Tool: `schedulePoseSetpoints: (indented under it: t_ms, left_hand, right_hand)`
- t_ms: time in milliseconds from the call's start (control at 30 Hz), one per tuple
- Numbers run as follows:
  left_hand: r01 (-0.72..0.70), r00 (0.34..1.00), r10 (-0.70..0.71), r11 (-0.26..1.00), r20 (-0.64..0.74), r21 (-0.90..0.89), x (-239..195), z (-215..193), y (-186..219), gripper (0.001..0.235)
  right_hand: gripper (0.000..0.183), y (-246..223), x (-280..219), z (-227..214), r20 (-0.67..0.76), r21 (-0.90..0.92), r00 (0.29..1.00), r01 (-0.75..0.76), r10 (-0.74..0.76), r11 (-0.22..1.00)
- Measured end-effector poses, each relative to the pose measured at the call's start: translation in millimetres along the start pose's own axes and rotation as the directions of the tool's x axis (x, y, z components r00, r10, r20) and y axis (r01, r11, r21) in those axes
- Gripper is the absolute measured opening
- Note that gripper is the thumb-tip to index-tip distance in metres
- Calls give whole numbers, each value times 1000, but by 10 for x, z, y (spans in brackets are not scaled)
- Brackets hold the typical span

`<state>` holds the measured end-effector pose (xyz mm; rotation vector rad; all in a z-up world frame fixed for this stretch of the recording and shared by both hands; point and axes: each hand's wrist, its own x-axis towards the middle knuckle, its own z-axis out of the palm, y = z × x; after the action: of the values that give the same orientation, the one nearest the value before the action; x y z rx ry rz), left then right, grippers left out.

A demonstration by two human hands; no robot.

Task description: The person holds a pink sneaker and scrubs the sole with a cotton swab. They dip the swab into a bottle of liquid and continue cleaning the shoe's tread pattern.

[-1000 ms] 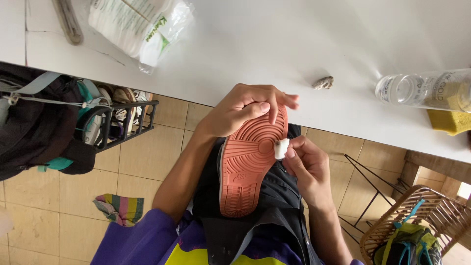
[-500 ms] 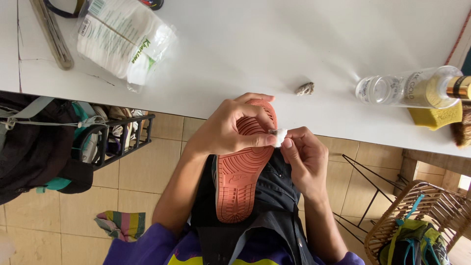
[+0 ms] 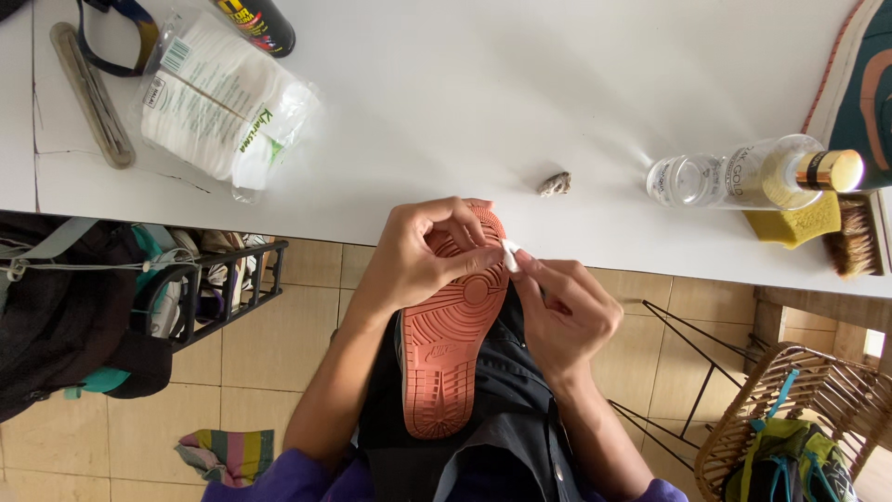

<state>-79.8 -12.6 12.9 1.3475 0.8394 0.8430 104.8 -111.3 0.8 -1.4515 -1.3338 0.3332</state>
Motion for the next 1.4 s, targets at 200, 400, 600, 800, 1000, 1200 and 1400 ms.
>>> schedulePoseSetpoints:
  t_ms: [200,400,600,800,1000,1200,1400]
  left_hand:
    - [-50,997,44,995,66,91,9,-21,233,25]
    - [18,998,-21,998,51,53,7,-22,92,20]
    - [-10,998,3,995,65,103,-25,-12,98,19]
    - [-29,997,25,998,77,59,-31,-5,33,16]
    - [-16,996,16,1000,93,0,-14,-1,104,18]
    - [-44,990,42,999,132,18,-3,-17,127,18]
    - [-205,907,214,977,363,-65,178,-224,-327,38]
  right_hand:
    - [15,-84,100,61,-10,-144,979,199,-202,970]
    - [12,-25,98,-46,95,-95,989,120,-111,988]
    - [16,-27,183,-101,145,-152,968,228,-206,962]
    - [15,-127,214,-107,177,-201,967,220,-186,954]
    - [35,-106,266,-62,132,-86,943,319,-306,944]
    - [15,143,64,-48,77,74,979,181,-187,981]
    - [10,241,-195,-208,247,265,952,-246,181,932]
